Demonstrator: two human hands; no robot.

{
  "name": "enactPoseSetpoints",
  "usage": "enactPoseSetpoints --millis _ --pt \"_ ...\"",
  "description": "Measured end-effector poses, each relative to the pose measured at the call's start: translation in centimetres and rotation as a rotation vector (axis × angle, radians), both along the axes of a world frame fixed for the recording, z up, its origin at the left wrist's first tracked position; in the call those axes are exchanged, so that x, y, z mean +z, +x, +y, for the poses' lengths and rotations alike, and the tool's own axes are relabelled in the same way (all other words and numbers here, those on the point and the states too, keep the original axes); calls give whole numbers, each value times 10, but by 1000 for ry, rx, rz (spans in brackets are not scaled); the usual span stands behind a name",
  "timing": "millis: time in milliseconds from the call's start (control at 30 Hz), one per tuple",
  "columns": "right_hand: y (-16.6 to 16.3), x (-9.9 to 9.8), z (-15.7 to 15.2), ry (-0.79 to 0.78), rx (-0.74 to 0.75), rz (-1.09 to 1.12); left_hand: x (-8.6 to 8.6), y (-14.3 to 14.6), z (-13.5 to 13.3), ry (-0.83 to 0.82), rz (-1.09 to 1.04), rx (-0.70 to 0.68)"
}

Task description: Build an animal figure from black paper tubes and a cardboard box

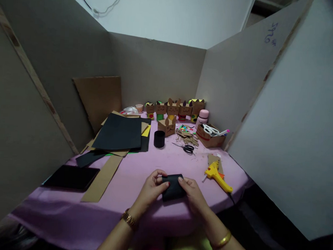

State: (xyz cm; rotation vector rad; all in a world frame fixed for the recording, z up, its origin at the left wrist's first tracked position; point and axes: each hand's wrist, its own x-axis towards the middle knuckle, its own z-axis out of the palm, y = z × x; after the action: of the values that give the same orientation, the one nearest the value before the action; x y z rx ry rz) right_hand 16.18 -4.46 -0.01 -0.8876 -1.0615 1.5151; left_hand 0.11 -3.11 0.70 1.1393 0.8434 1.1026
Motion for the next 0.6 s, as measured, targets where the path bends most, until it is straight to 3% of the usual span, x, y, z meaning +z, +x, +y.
enactPoseSetpoints --millis 433,600 --pt "1 -3 5 61 -11 -79 -1 0 1 -1 -33 44" --pt "-1 -6 3 92 -86 -32 1 -1 0 -9 -54 52"
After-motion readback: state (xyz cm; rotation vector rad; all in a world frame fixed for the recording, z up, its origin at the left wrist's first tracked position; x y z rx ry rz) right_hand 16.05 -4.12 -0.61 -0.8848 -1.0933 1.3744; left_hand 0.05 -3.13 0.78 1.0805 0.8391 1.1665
